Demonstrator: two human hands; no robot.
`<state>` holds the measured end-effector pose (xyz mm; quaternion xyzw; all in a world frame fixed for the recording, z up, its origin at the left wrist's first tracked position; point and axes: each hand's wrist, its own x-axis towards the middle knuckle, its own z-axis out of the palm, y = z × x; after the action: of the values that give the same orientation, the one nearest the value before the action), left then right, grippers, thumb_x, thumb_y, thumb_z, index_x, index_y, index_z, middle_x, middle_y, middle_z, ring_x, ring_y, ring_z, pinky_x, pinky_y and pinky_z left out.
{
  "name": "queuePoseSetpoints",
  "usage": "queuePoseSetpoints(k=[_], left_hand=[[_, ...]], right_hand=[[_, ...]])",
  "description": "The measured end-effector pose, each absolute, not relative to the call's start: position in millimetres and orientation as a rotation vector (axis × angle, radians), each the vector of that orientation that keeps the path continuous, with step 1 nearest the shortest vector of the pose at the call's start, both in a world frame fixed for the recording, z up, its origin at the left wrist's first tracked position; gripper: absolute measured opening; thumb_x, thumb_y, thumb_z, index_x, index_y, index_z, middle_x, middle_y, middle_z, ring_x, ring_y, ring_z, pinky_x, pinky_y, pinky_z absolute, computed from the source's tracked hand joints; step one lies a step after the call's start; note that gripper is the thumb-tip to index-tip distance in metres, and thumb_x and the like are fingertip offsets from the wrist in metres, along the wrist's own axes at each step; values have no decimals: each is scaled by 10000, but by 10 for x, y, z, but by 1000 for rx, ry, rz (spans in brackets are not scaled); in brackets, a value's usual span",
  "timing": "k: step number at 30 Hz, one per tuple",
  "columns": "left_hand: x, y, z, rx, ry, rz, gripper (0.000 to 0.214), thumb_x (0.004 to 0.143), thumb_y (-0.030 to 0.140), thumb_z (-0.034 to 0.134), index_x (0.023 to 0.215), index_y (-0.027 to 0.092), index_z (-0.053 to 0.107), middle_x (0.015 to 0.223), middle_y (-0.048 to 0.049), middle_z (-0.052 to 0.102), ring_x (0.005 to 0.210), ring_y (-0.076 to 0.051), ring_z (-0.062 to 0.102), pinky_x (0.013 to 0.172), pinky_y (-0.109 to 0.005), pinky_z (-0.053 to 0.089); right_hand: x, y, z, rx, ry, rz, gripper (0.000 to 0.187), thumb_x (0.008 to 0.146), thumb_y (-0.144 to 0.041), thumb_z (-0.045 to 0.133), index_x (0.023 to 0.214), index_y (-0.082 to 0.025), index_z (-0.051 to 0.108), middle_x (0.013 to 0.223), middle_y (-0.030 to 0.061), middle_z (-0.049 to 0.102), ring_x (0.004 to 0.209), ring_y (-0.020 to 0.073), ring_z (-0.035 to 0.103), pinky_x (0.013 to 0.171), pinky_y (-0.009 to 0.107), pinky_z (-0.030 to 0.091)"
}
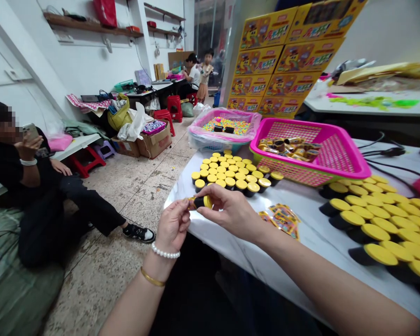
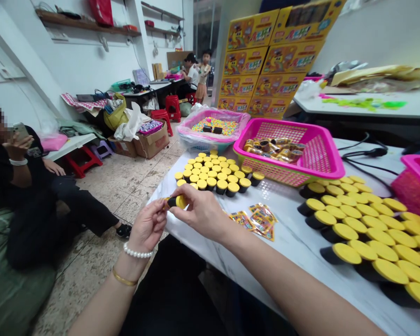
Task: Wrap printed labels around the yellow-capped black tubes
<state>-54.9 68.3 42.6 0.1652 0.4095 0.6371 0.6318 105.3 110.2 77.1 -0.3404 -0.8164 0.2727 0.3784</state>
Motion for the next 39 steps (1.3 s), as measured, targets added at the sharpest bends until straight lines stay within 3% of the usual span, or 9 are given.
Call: queuePoseSetpoints(k=[3, 8, 12, 16, 22, 25, 31, 35, 39], left_hand=[[-564, 622, 412, 443, 1030, 1593, 341, 628, 310, 876, 724, 121, 608, 596, 54, 533, 440, -5, 400, 369, -118, 272], [-675, 593, 407, 705, 940, 1463, 536, 594, 325, 911, 1050, 155, 687, 920, -41, 715, 699, -116, 659, 638, -239, 541], [-681, 643, 396, 843, 916, 1396, 421, 620, 323, 900, 952, 130, 729, 709, -21, 711, 589, -104, 630, 613, -235, 515], [-610, 764, 437, 992, 912, 1361, 346, 656, 302, 881, 919, 129, 736, 749, -39, 723, 633, -111, 634, 649, -248, 523], [-663, 869, 473, 935, 828, 1245, 480, 721, 474, 809, 1059, 153, 695, 744, -18, 667, 573, -105, 586, 508, -223, 456], [-676, 828, 453, 1101, 959, 1314, 351, 758, 422, 791, 932, 127, 715, 627, 10, 612, 522, -68, 506, 517, -202, 419], [-645, 809, 389, 1228, 1103, 1384, 360, 796, 457, 746, 972, 147, 691, 671, -1, 638, 563, -83, 550, 533, -197, 436], [-708, 834, 297, 933, 975, 1232, 456, 783, 562, 718, 973, 163, 605, 620, 26, 595, 452, -73, 500, 404, -179, 343], [-698, 828, 255, 956, 887, 1318, 414, 741, 471, 797, 941, 162, 609, 643, 52, 562, 488, -44, 484, 454, -161, 370]], right_hand=[[1072, 1113, 802, -834, -2109, 663, 138, 807, -179, 682, 941, -198, 656, 657, -52, 603, 558, 86, 540, 547, 210, 441], [1096, 1104, 852, -645, -2170, 662, 212, 838, -218, 709, 1049, -223, 702, 878, 10, 654, 705, 103, 597, 632, 225, 498], [1127, 1108, 866, -581, -2291, 587, 303, 890, -217, 654, 1185, -271, 697, 970, 44, 643, 826, 142, 631, 687, 258, 536], [1166, 1114, 856, -618, -2285, 436, 341, 882, -229, 675, 1221, -215, 645, 908, 40, 677, 754, 140, 652, 691, 268, 549], [1194, 1168, 758, -568, -2206, 228, 150, 866, -156, 657, 1012, -186, 653, 948, 70, 734, 857, 174, 709, 773, 294, 578], [1154, 1173, 670, -593, -2146, 350, 150, 845, -195, 694, 995, -195, 685, 924, 67, 752, 847, 183, 722, 771, 310, 593], [1036, 1167, 548, -854, -1789, 1112, 227, 814, -385, 743, 900, -179, 701, 806, 48, 753, 708, 173, 727, 674, 312, 617], [1054, 1194, 521, -795, -1911, 836, 190, 800, -316, 754, 957, -212, 730, 939, 65, 733, 823, 178, 713, 754, 333, 613], [1059, 1207, 445, -821, -1812, 863, 197, 757, -343, 799, 904, -225, 741, 888, 58, 725, 794, 184, 701, 729, 342, 613]])
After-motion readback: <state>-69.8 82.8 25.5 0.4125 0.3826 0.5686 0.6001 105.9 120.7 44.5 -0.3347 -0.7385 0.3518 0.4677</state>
